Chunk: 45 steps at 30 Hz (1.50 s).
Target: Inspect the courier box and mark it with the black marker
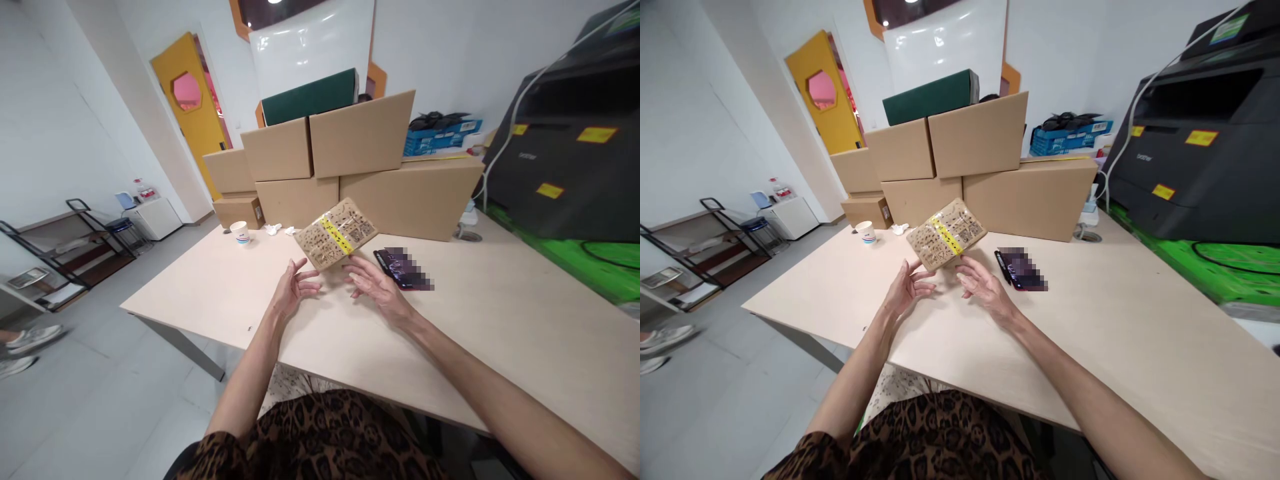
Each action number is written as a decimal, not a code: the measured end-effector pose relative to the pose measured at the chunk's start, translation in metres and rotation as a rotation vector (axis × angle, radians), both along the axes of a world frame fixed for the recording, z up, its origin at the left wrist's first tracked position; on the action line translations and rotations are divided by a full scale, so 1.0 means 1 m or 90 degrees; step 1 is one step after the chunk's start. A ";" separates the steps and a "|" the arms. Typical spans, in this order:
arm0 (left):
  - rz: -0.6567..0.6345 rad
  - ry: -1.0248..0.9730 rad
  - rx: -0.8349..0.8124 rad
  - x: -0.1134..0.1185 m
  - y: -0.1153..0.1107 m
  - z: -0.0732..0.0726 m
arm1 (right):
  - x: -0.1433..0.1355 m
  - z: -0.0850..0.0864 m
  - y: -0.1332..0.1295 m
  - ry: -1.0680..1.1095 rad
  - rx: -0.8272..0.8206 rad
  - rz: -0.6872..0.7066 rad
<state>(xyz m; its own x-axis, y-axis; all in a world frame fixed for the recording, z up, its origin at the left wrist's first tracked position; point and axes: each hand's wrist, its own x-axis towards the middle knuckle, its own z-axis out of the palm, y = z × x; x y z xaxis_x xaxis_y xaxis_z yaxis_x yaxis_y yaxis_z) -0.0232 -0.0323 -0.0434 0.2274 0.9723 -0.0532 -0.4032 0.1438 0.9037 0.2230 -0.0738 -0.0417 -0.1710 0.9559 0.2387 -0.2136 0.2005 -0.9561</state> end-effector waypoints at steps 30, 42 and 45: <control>0.314 0.170 0.513 0.029 0.005 0.005 | 0.023 0.024 -0.004 0.044 0.179 -0.263; 0.103 0.213 0.454 0.026 0.001 0.011 | 0.016 -0.018 0.024 0.188 -0.101 -0.251; 0.122 0.122 0.352 0.030 0.001 0.011 | 0.016 -0.019 0.025 0.212 -0.071 -0.257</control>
